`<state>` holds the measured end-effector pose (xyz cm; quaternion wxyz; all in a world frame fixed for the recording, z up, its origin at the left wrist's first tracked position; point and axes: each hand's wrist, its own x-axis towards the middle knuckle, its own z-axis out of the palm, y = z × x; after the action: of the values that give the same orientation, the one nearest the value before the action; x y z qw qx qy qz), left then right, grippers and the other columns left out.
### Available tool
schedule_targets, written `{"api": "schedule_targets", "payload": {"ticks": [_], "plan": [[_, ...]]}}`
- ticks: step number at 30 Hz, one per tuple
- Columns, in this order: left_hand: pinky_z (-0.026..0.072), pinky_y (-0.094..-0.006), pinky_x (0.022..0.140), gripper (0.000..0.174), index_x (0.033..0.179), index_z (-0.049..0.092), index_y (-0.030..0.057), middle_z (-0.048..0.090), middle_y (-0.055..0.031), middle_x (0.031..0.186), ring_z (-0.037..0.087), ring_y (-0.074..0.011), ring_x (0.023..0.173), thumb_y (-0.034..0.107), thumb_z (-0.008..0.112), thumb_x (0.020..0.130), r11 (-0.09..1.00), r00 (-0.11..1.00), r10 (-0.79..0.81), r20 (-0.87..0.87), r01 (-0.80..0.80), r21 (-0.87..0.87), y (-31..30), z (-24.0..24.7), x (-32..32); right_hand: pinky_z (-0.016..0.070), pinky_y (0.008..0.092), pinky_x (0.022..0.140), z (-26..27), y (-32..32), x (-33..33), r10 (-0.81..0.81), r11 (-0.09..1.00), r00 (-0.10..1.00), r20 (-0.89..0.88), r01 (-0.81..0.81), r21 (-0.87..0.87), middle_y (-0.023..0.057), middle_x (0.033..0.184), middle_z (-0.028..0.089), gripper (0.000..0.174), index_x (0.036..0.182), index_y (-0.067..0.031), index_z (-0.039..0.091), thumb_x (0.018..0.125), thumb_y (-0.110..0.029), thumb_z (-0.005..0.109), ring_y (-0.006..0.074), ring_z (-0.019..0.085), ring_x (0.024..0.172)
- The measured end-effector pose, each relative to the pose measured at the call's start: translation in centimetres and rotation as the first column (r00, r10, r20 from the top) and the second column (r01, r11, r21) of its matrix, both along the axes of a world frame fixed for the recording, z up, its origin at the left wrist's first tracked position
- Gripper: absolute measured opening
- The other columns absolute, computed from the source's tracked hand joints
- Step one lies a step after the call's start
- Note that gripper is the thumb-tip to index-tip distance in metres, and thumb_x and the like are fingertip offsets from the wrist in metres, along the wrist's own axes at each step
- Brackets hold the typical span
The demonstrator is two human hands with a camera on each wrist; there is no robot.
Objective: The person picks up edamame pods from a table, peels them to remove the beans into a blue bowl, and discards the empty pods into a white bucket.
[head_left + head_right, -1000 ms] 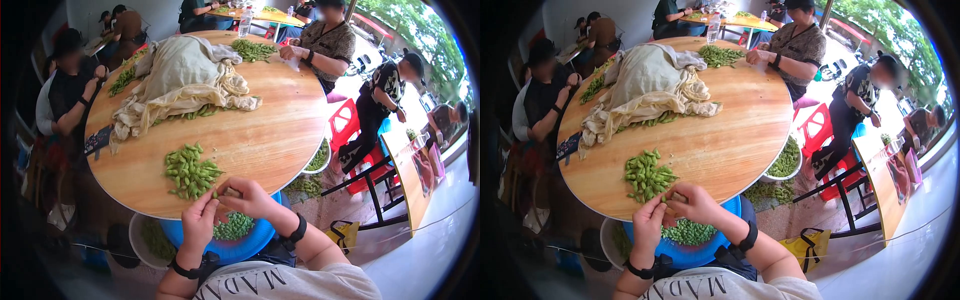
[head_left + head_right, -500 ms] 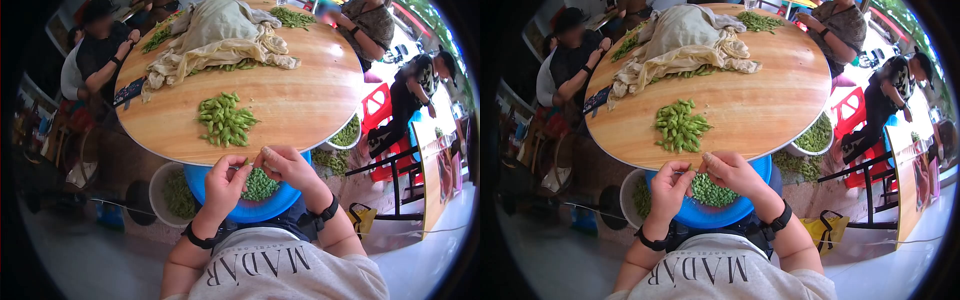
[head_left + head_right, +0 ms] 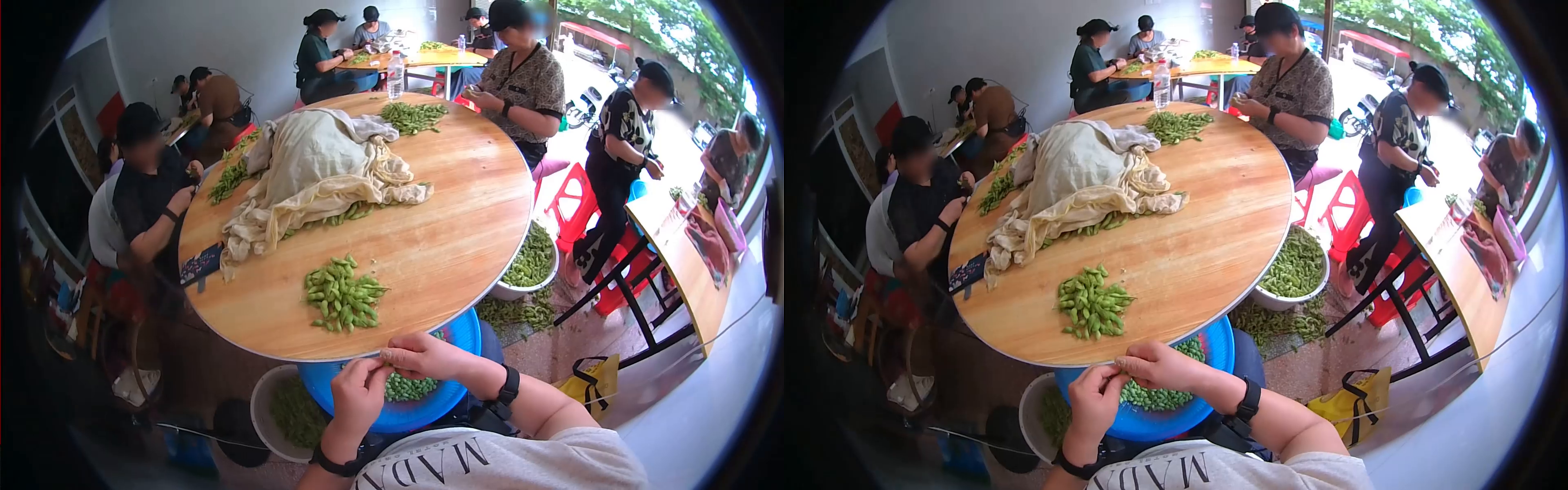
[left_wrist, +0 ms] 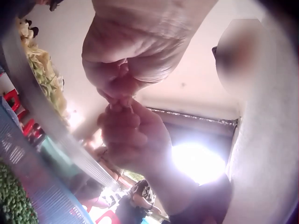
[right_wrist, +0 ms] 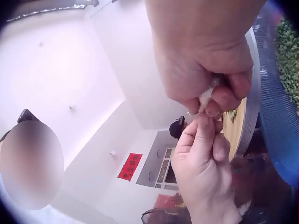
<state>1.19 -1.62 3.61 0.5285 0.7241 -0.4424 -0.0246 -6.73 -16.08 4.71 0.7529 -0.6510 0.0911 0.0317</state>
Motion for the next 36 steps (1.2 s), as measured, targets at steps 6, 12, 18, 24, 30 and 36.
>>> {"api": "schedule_targets", "payload": {"ticks": [6, 12, 18, 24, 30, 36], "plan": [[0.0364, -0.0194, 0.041, 0.004, 0.082, 0.056, -0.0030, 0.055, -0.0037, 0.063, 0.048, -0.0059, 0.047, -0.002, 0.058, 0.080, 0.999, 0.907, -0.021, -0.420, 0.003, -0.044, 0.7, -1.4, -1.0, 0.0340, 0.0232, 0.046, -1.3, 1.4, -0.5, -0.109, 0.993, 0.988, 0.108, 0.112, -0.024, -0.0010, 0.057, 0.045, 0.030, 0.075, -0.0011, 0.052, 0.091, -0.026, 0.047, 0.0074, 0.041, 0.051], [0.0312, -0.0188, 0.039, 0.007, 0.085, 0.054, -0.0001, 0.049, 0.0020, 0.058, 0.041, -0.0039, 0.045, 0.006, 0.056, 0.085, 0.983, 0.761, 0.000, -0.649, -0.118, -0.138, 0.2, -2.7, -2.1, 0.0377, 0.0298, 0.048, -2.0, 2.3, -0.5, -0.222, 0.941, 0.951, 0.217, 0.267, -0.208, 0.0075, 0.054, 0.047, 0.031, 0.069, 0.0005, 0.051, 0.090, -0.023, 0.050, 0.0130, 0.043, 0.052], [0.0324, -0.0192, 0.046, 0.010, 0.083, 0.051, 0.0019, 0.048, 0.0026, 0.066, 0.040, -0.0034, 0.054, 0.010, 0.052, 0.089, 0.967, 0.794, 0.095, -0.601, -0.217, -0.133, -0.8, -4.0, -2.2, 0.0388, 0.0372, 0.049, -2.4, 3.1, 0.2, -0.355, 0.810, 0.865, 0.356, 0.474, -0.345, 0.0198, 0.057, 0.049, 0.028, 0.069, 0.0031, 0.050, 0.086, -0.019, 0.051, 0.0305, 0.048, 0.050], [0.0364, -0.0217, 0.053, 0.017, 0.083, 0.049, 0.0042, 0.048, 0.0015, 0.074, 0.043, -0.0065, 0.064, 0.018, 0.045, 0.092, 0.913, 0.641, -0.049, -0.766, -0.282, -0.295, -2.4, -5.4, -1.3, 0.0402, 0.0375, 0.049, -2.6, 3.6, 1.0, -0.393, 0.721, 0.855, 0.340, 0.515, -0.462, 0.0214, 0.063, 0.051, 0.024, 0.071, 0.0013, 0.050, 0.085, -0.018, 0.053, 0.0360, 0.051, 0.056], [0.0296, -0.0194, 0.036, 0.016, 0.079, 0.054, 0.0025, 0.047, 0.0008, 0.055, 0.038, -0.0060, 0.039, 0.012, 0.048, 0.089, 0.993, 0.496, -0.118, -0.861, 0.058, -0.103, 0.2, -3.1, 0.5, 0.0393, 0.0394, 0.051, -4.2, 1.2, -0.4, -0.085, 0.861, 0.944, 0.318, 0.231, -0.454, 0.0194, 0.061, 0.050, 0.028, 0.074, 0.0003, 0.050, 0.087, -0.025, 0.052, 0.0355, 0.049, 0.055], [0.0352, -0.0209, 0.037, 0.015, 0.081, 0.055, -0.0012, 0.054, -0.0056, 0.058, 0.046, -0.0099, 0.041, 0.012, 0.051, 0.088, 0.998, 0.584, 0.051, -0.810, -0.009, 0.057, 1.6, -5.0, -1.1, 0.0400, 0.0350, 0.050, -5.3, 0.9, -1.4, -0.001, 0.911, 0.983, 0.183, 0.076, -0.404, 0.0149, 0.058, 0.050, 0.040, 0.071, 0.0010, 0.050, 0.082, -0.036, 0.060, 0.0244, 0.050, 0.052]]}}
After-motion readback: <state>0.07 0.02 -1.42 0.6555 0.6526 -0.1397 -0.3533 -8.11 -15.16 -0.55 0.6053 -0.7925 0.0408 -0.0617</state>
